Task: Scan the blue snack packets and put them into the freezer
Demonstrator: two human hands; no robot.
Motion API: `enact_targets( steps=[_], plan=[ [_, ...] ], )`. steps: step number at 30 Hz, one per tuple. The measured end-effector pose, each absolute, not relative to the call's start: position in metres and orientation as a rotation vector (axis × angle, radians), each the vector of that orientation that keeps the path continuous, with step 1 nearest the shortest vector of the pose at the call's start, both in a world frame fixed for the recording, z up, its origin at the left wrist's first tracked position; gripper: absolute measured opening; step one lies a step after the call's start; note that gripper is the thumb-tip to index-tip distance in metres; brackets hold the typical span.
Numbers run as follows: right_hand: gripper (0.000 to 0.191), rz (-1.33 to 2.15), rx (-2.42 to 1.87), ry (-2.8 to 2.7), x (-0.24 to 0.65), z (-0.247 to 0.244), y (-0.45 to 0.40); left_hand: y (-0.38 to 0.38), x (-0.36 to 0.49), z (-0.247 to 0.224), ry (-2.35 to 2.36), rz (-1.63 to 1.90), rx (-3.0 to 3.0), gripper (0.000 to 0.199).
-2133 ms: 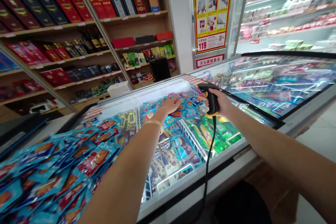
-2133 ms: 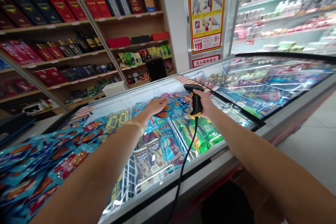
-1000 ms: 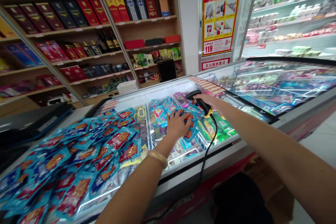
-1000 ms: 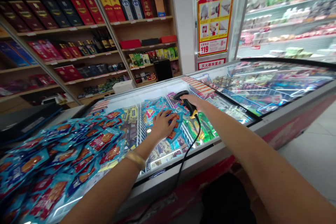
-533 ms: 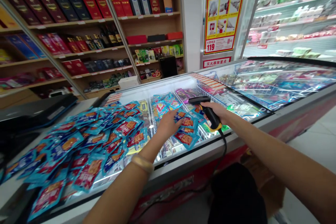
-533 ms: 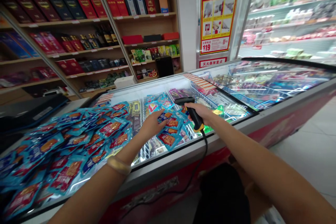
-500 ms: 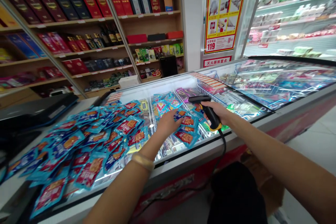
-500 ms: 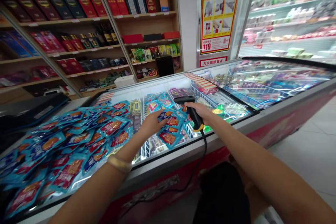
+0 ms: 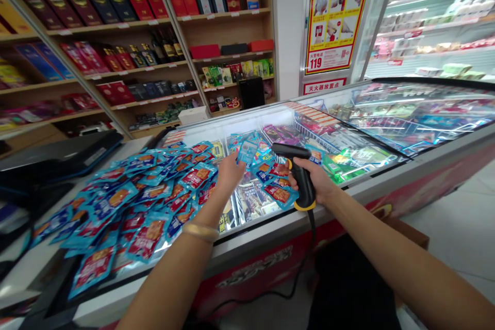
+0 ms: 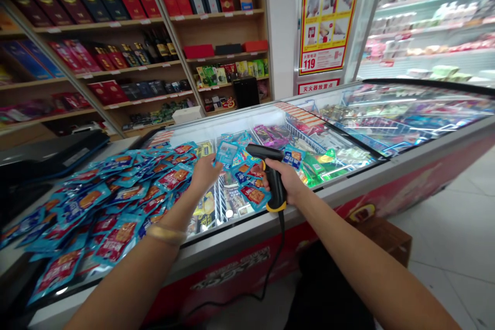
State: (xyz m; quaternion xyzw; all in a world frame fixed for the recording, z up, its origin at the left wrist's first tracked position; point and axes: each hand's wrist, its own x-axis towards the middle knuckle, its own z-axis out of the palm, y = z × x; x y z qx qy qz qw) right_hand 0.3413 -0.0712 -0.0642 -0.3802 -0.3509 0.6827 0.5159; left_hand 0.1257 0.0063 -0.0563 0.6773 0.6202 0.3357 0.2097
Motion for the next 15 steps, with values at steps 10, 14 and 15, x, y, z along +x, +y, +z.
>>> enact_targets(
  steps=[10, 14, 15],
  plan=[
    [0.032, 1.676, -0.671, -0.927, 0.301, -0.070, -0.096, -0.029, 0.119, -0.063, 1.145, 1.353, 0.922, 0.014],
    [0.031, 1.698, -0.656, -0.924, 0.295, -0.079, -0.092, -0.042, 0.112, -0.067, 1.301, 1.296, 1.214, 0.027],
    [0.031, 1.698, -0.660, -0.927, 0.296, -0.080, -0.091, -0.044, 0.110, -0.070, 1.369, 1.287, 1.326, 0.027]
  ],
)
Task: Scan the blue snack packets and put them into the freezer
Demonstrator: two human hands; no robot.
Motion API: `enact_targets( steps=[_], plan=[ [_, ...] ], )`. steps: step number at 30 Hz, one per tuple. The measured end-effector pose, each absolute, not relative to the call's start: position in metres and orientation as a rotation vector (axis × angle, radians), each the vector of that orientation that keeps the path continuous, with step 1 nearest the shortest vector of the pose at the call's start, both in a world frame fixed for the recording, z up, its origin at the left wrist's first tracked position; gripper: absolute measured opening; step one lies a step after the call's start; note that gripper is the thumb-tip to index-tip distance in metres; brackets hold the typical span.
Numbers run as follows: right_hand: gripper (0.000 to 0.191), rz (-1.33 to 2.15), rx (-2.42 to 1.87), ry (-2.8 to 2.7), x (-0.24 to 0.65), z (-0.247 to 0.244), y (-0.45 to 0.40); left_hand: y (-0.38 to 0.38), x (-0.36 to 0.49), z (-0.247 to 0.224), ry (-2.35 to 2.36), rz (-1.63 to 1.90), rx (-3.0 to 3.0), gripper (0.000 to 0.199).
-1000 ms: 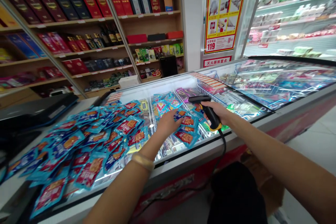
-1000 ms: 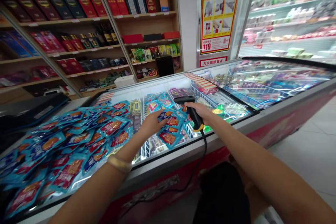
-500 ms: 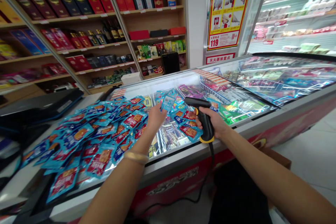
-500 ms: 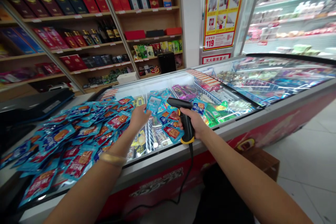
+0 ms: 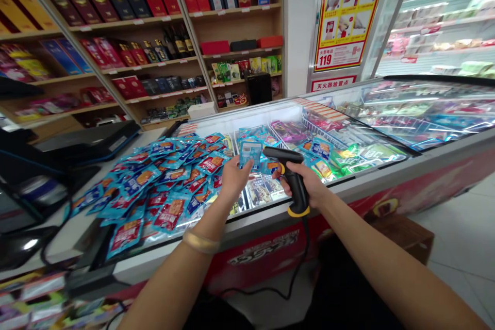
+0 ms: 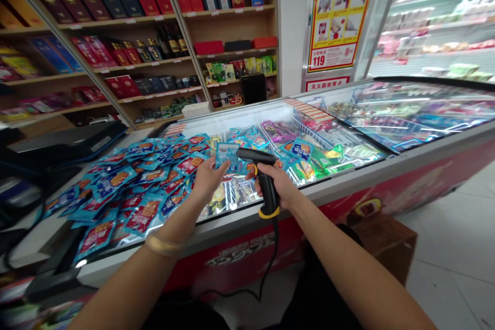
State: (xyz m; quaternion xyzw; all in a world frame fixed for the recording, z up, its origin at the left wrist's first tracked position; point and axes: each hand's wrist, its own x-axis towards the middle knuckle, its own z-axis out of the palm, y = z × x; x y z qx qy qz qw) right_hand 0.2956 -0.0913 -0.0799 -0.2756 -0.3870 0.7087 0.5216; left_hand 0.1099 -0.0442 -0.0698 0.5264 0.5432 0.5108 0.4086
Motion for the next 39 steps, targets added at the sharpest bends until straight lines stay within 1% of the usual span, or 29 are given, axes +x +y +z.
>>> enact_targets(
  steps=[6, 10, 13, 17, 26, 32, 36, 39],
  plan=[
    [0.029, 1.662, -0.701, -1.088, 0.297, -0.078, -0.094, -0.054, 0.107, -0.087, 1.738, 1.268, 1.875, 0.024],
    [0.028, 1.651, -0.728, -1.139, 0.296, -0.080, -0.092, -0.058, 0.111, -0.089, 1.822, 1.175, 2.067, 0.031],
    [0.026, 1.637, -0.755, -1.130, 0.296, -0.082, -0.090, -0.059, 0.114, -0.089, 1.908, 1.101, 2.136, 0.031],
    [0.024, 1.604, -0.776, -1.072, 0.295, -0.080, -0.090, -0.059, 0.115, -0.090, 1.938, 1.090, 2.196, 0.029],
    [0.025, 1.604, -0.864, -1.040, 0.291, -0.073, -0.091, -0.061, 0.116, -0.087, 1.996, 1.016, 2.201, 0.032],
    [0.023, 1.655, -0.851, -0.988, 0.292, -0.072, -0.091, -0.059, 0.116, -0.094, 1.931, 1.104, 2.177, 0.025],
    [0.024, 1.688, -0.773, -0.940, 0.291, -0.071, -0.092, -0.055, 0.107, -0.092, 1.774, 1.334, 2.218, 0.034],
    [0.023, 1.709, -0.700, -0.880, 0.279, -0.071, -0.091, -0.054, 0.081, -0.080, 1.673, 1.503, 2.330, 0.038]
  ],
)
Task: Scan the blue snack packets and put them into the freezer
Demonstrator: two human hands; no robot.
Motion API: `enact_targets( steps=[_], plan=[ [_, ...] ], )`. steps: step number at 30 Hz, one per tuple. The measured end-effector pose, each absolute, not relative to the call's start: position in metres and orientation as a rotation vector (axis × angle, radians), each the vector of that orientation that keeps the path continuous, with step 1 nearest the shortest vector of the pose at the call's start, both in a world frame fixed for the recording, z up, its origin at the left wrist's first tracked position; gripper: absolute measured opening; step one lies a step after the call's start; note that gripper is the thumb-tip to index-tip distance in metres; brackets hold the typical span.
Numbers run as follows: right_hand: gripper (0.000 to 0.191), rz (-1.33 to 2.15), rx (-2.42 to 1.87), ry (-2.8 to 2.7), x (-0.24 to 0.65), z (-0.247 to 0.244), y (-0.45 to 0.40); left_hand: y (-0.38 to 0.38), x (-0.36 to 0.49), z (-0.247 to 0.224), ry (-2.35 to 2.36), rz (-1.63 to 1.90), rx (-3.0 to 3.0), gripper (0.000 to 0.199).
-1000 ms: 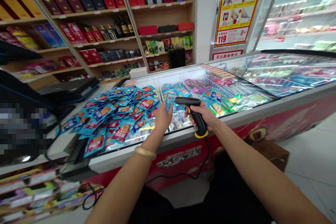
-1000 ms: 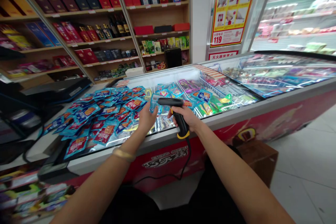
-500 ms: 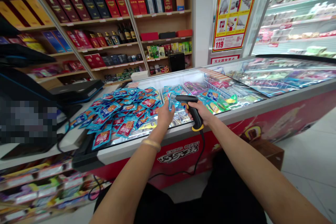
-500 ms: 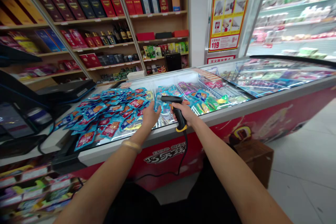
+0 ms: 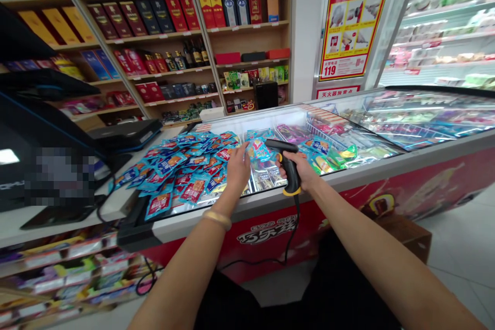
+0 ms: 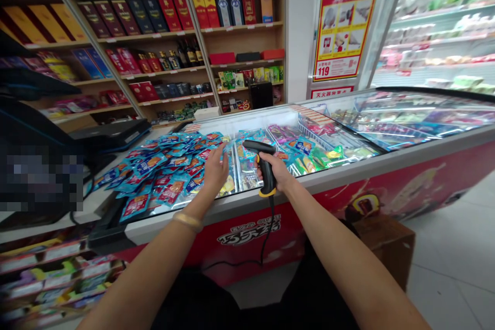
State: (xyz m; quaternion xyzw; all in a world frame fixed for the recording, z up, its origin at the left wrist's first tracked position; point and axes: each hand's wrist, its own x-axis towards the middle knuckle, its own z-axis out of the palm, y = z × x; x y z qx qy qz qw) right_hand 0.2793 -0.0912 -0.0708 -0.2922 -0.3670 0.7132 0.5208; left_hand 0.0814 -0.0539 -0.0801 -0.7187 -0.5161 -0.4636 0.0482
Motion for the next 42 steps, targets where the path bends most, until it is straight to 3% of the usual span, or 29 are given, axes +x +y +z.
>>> enact_targets(
  steps=[5, 11, 24, 31, 35, 42],
  plan=[
    [0.024, 1.827, -0.700, -0.843, 0.240, -0.071, -0.090, -0.066, 0.028, -0.062, -1.789, -1.138, -1.903, 0.046],
    [0.019, 1.928, -0.739, -0.795, 0.210, -0.067, -0.093, -0.089, 0.012, -0.083, -1.873, -0.649, -1.862, 0.044],
    [0.024, 1.861, -0.747, -0.927, 0.213, -0.071, -0.094, -0.092, 0.018, -0.083, -1.816, -0.698, -1.867, 0.052],
    [0.022, 1.852, -0.651, -0.866, 0.241, -0.072, -0.093, -0.089, 0.022, -0.076, -1.692, -0.746, -1.961, 0.044],
    [0.022, 1.794, -0.667, -0.838, 0.274, -0.071, -0.087, -0.073, 0.056, -0.078, -1.556, -0.851, -2.207, 0.045],
    [0.022, 1.720, -0.702, -0.788, 0.325, -0.070, -0.080, -0.046, 0.148, -0.089, -1.262, -0.801, -2.841, 0.068]
  ],
)
